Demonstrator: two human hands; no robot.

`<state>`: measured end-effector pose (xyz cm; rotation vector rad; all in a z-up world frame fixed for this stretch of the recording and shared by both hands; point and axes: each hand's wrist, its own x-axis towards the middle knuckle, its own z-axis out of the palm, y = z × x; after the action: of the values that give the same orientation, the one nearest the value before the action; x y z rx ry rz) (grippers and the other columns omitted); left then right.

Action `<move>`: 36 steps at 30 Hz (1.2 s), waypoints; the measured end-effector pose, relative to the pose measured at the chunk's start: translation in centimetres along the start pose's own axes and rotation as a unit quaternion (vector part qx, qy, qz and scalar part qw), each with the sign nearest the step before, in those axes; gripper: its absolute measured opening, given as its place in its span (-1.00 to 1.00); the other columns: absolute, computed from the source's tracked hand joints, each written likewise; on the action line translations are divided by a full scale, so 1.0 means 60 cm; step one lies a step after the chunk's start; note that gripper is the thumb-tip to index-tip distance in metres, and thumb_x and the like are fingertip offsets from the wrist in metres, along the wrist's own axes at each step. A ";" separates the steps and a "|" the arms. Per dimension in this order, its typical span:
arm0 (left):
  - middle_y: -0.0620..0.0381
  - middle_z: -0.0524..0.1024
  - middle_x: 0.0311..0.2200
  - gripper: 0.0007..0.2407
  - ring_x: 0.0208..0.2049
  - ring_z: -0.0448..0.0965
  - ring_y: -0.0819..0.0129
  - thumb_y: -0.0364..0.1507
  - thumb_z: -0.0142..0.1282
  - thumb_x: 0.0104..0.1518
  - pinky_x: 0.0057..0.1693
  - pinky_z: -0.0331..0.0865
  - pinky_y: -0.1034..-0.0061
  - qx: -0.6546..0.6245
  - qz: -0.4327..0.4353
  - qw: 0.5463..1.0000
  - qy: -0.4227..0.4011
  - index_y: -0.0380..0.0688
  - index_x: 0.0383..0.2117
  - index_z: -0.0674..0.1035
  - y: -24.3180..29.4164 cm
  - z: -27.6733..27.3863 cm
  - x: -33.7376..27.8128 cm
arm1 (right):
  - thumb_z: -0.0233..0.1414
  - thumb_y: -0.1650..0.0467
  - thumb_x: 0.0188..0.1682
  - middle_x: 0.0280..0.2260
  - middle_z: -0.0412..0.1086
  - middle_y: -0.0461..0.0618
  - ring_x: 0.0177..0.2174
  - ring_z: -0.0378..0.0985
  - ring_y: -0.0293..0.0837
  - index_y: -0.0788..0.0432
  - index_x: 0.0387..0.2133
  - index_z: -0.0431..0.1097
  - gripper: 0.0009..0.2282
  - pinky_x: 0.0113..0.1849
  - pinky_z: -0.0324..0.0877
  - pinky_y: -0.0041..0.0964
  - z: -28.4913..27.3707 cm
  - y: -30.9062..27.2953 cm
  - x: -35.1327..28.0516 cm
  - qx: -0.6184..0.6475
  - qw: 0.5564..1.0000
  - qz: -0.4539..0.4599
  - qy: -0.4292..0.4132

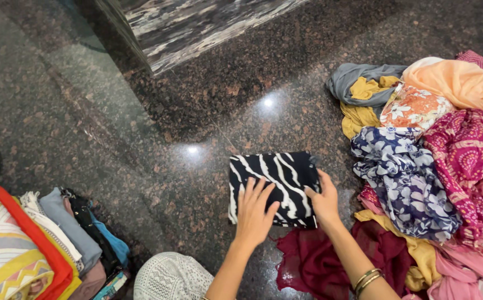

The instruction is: The person sits on the floor and folds two pieces of clothing by hand. First, a black and white zebra-striped garment is unfolded, smoothed, and folded into a compact rectangle. Then, a pink patterned garment is unfolded, smoothed, and folded similarly.

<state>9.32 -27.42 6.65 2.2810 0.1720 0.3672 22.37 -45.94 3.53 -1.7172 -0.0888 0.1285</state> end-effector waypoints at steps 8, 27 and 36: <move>0.02 -0.10 0.45 -0.47 0.43 -0.20 -0.21 -0.16 0.18 0.12 0.33 -0.22 -0.29 0.145 -0.004 0.983 -0.116 0.31 0.28 0.36 -0.019 -0.030 -0.009 | 0.37 0.22 -0.25 -0.22 0.58 0.23 -0.23 0.64 0.00 0.35 -0.11 0.52 -0.48 -0.12 0.48 -0.16 -0.006 0.041 -0.022 -0.296 0.946 0.125 0.039; -0.08 0.61 0.00 -0.52 -0.01 0.62 0.06 -0.09 -0.13 0.24 0.18 0.43 0.17 -0.840 -0.230 0.491 -0.017 -0.25 0.05 0.55 0.184 -0.211 -0.106 | 0.12 0.33 -0.05 0.05 0.40 0.13 0.00 0.51 -0.06 0.30 0.09 0.33 -0.55 -0.01 0.40 -0.17 0.017 -0.394 -0.197 0.108 0.977 -0.015 -0.185; -0.12 0.61 -0.02 -0.49 -0.06 0.65 0.03 -0.05 -0.10 0.22 0.12 0.49 0.16 -0.849 -0.197 0.489 0.033 -0.27 0.05 0.56 0.187 -0.392 -0.218 | 0.20 0.19 -0.29 -0.02 0.48 0.27 -0.07 0.53 0.19 0.30 0.08 0.32 -0.35 -0.02 0.39 0.12 0.058 -0.319 -0.308 0.405 0.785 0.342 -0.319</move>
<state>-10.43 -21.55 27.24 0.1654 0.2030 0.1596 3.86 -42.15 22.58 -0.7022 0.0933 1.1305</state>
